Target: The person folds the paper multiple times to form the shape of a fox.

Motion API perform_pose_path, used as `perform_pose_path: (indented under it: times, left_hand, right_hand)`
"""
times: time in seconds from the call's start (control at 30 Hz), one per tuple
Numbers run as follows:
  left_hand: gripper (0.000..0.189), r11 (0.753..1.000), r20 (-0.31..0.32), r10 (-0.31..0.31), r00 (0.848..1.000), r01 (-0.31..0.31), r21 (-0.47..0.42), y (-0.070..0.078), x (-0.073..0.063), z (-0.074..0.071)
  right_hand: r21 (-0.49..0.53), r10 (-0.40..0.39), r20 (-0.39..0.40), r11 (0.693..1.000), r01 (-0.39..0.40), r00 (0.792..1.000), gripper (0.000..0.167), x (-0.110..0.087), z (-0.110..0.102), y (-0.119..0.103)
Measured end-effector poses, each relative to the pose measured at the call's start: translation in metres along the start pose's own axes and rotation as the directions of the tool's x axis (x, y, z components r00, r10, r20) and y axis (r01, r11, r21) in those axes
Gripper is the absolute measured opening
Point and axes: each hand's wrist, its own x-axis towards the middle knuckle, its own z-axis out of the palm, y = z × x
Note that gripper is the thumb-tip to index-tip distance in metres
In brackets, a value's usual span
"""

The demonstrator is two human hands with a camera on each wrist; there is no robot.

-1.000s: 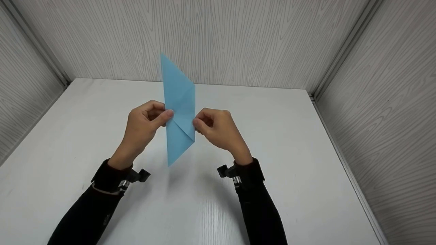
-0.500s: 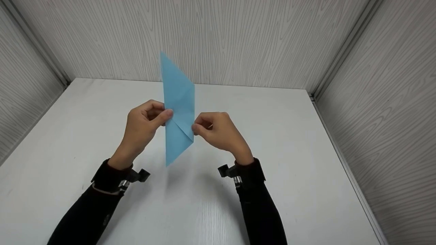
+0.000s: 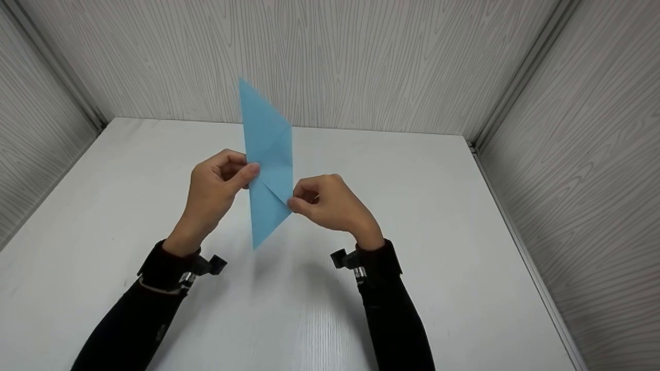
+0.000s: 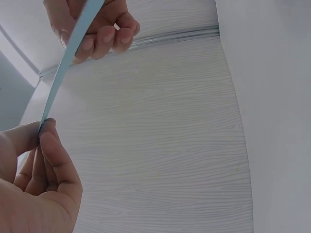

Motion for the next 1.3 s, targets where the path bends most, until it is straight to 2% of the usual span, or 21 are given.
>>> perform_pose_path:
  times: [0.17, 0.5, 0.67, 0.83, 1.0, 1.1, 1.17, 1.3]
  left_hand:
    - [0.017, 1.0, -0.006, -0.001, 1.0, 0.001, 0.002, 0.0, 0.001, 0.0]
    - [0.018, 1.0, -0.025, 0.019, 1.0, -0.019, 0.017, 0.0, 0.001, -0.001]
    - [0.024, 0.999, -0.04, 0.004, 0.999, -0.002, 0.033, 0.0, 0.001, -0.001]
    - [0.03, 0.999, -0.014, -0.015, 1.0, 0.016, 0.03, 0.0, 0.001, -0.001]
    - [0.027, 0.999, -0.009, -0.016, 1.0, 0.016, 0.044, -0.002, 0.001, -0.001]
    - [0.022, 0.996, 0.001, -0.004, 1.0, 0.004, 0.09, -0.005, 0.002, -0.002]
    - [0.018, 0.988, 0.017, 0.014, 1.0, -0.016, 0.154, -0.008, 0.003, -0.002]
    - [0.013, 0.941, 0.098, 0.039, 0.994, -0.069, 0.332, -0.015, 0.003, 0.0]
  right_hand:
    - [-0.044, -0.014, 0.028, 0.999, 0.016, 0.999, 0.012, 0.001, 0.0, -0.001]
    - [-0.055, -0.039, 0.063, 0.998, 0.042, 0.997, 0.015, 0.0, -0.001, 0.001]
    - [-0.064, -0.035, 0.013, 0.997, 0.036, 0.999, 0.015, -0.002, -0.001, 0.001]
    - [-0.063, -0.049, -0.045, 0.997, 0.046, 0.998, 0.016, -0.001, -0.001, 0.001]
    - [-0.095, -0.022, -0.031, 0.995, 0.019, 0.999, 0.019, 0.0, 0.0, 0.001]
    - [-0.133, -0.012, -0.023, 0.991, 0.009, 1.0, 0.018, -0.003, -0.002, 0.0]
    - [-0.158, -0.028, -0.039, 0.987, 0.022, 0.999, 0.015, -0.005, -0.005, -0.001]
    - [-0.199, -0.117, -0.112, 0.976, 0.093, 0.987, 0.007, -0.01, -0.009, -0.004]
